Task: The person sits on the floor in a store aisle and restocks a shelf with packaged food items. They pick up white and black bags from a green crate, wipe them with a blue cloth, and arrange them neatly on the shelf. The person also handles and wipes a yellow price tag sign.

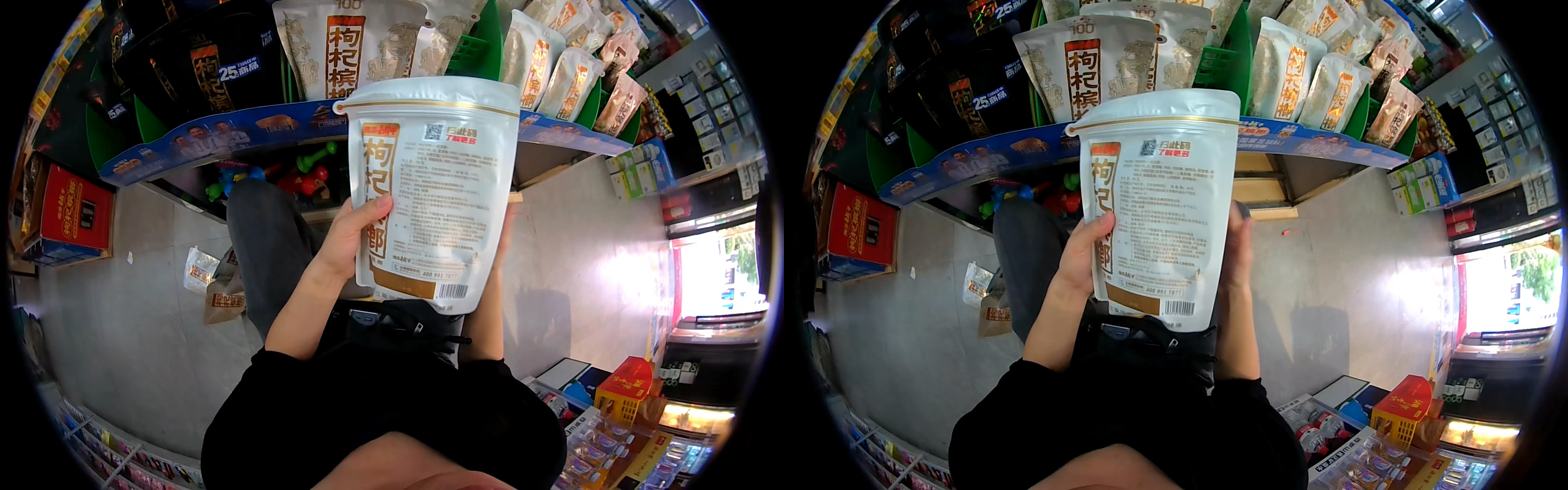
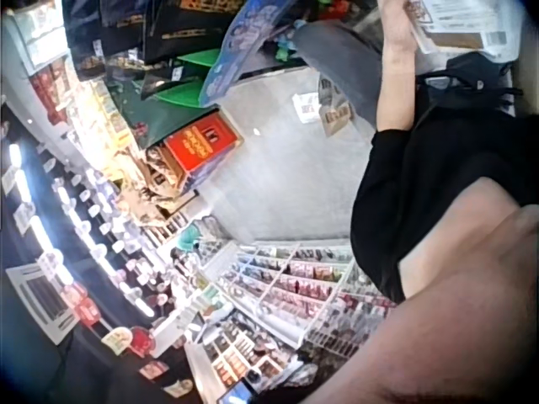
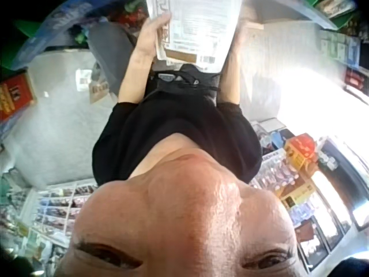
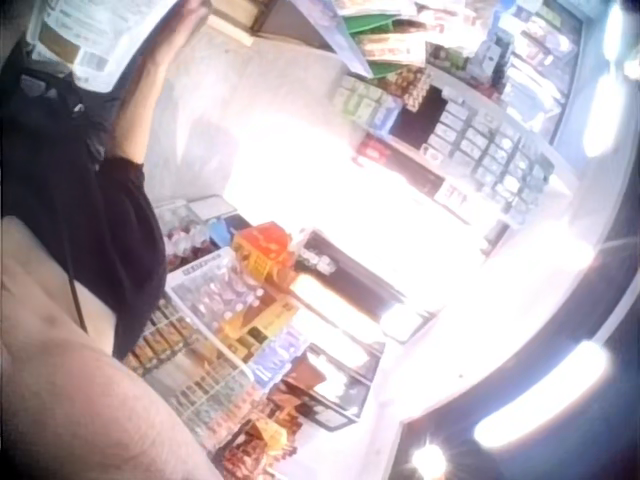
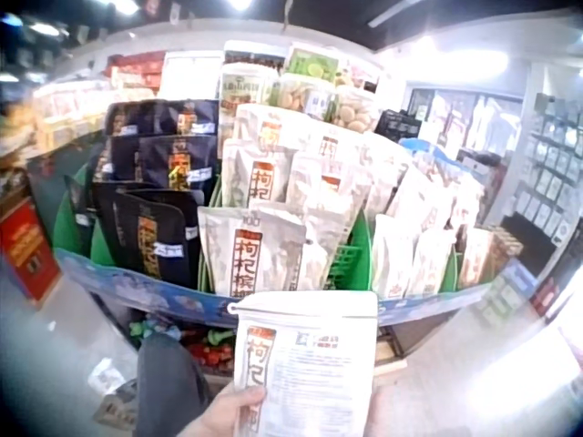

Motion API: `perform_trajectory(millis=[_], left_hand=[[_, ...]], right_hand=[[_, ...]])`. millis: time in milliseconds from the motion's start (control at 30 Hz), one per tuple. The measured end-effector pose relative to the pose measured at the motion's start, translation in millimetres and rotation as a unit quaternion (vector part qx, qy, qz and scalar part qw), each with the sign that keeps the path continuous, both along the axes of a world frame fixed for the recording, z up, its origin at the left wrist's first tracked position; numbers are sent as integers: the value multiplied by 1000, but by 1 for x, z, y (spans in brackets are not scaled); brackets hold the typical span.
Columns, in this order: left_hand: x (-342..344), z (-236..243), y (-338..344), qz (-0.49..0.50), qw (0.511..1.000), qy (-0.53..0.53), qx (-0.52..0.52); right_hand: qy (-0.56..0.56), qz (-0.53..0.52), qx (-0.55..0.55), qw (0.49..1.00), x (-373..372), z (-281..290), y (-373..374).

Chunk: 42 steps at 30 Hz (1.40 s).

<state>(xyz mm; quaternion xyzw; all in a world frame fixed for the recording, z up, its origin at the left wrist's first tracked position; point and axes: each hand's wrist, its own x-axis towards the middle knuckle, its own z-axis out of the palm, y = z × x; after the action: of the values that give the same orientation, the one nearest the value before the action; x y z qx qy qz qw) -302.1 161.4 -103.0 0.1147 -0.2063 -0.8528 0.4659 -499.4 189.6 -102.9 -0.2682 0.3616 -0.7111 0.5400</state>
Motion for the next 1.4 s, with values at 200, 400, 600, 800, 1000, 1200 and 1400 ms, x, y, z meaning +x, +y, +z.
perform_trajectory(millis=[200, 400, 600, 800, 1000, 1200, 1400], left_hand=[[-9, 1, 0, 28, 997, -69, -2], [5, 6, -1, 113, 983, -144, -19], [-22, -11, 4, 136, 960, -221, -107], [5, -21, -5, 119, 957, -233, -126], [4, -3, 0, 126, 956, -242, -107], [18, -13, -9, 232, 961, -147, -29], [27, 8, -13, 266, 948, -168, -44]], right_hand=[[-160, 125, 149, 968, 2, -52, 12], [82, -131, -67, 986, -36, 12, 0], [734, -40, -252, 630, 38, 44, 3], [750, -44, -280, 598, 49, 51, -47], [615, -121, -257, 736, 26, 50, -92], [661, 36, -339, 669, 54, 33, -29], [644, 134, -428, 619, 33, 18, 7]])
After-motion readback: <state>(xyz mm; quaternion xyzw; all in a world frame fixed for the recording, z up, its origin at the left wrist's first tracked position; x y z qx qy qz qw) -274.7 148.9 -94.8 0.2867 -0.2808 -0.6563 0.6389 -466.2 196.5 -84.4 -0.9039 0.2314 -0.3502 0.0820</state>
